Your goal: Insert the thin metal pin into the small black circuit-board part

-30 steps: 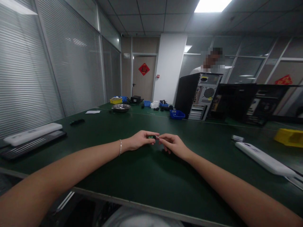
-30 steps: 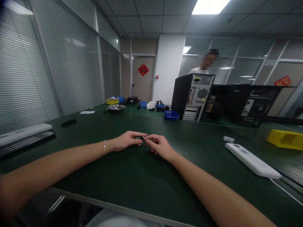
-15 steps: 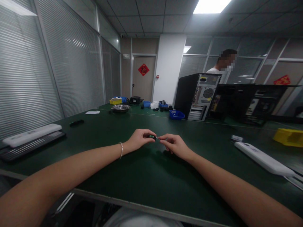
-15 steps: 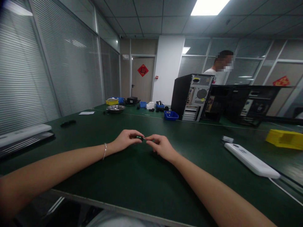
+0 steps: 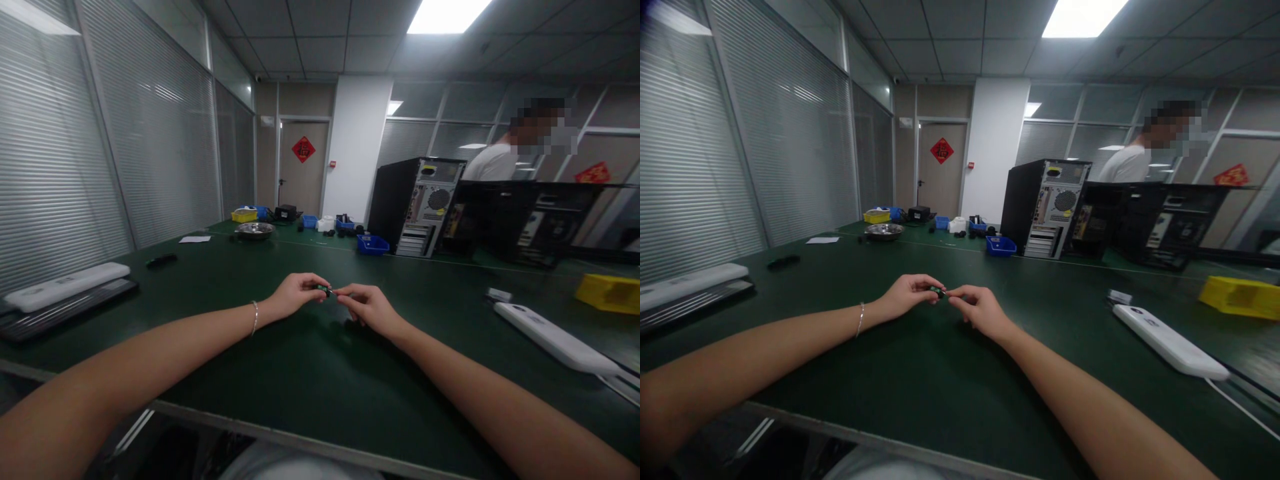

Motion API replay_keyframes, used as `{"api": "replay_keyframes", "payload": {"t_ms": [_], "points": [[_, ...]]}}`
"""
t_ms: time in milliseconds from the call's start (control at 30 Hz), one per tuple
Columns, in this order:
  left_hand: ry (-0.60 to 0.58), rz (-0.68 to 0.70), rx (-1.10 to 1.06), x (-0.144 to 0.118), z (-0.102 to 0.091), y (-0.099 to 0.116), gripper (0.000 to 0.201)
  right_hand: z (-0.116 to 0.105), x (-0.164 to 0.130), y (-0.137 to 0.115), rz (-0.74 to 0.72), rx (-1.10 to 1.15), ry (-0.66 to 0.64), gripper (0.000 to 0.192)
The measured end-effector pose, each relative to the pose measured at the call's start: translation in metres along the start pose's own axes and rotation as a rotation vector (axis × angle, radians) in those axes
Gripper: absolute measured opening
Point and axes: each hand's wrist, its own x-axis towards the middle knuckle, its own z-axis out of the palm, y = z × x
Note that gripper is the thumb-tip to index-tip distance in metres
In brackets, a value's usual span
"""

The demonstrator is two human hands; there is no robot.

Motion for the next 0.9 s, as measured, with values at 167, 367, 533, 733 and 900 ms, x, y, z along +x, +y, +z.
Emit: {"api": "replay_keyframes", "payload": {"t_ms": [167, 367, 533, 733, 900], "points": [[0.025, -0.03, -0.062, 0.0005, 0.0, -0.0023, 0.03, 0.0016, 0.0004, -0.0007, 0.009, 0.066, -0.008, 0.038], [0.042, -0.074, -0.192, 0.0013, 0.0008, -0.0064, 0.029, 0.0018, 0.0003, -0.0012, 0.0, 0.121, -0.009, 0.039], [0.055, -0.104, -0.239, 0.0009, 0.0021, -0.0037, 0.03, 0.0017, 0.0009, 0.0009, 0.005, 0.14, -0.008, 0.04], [0.048, -0.101, -0.303, 0.0007, 0.0022, -0.003, 0.03, 0.0018, 0.0013, 0.0029, -0.002, 0.164, 0.0, 0.04], [0.053, -0.08, -0.158, -0.0003, 0.0027, -0.0009, 0.027, 0.002, 0.0015, 0.0041, -0.021, 0.108, -0.012, 0.037]]}}
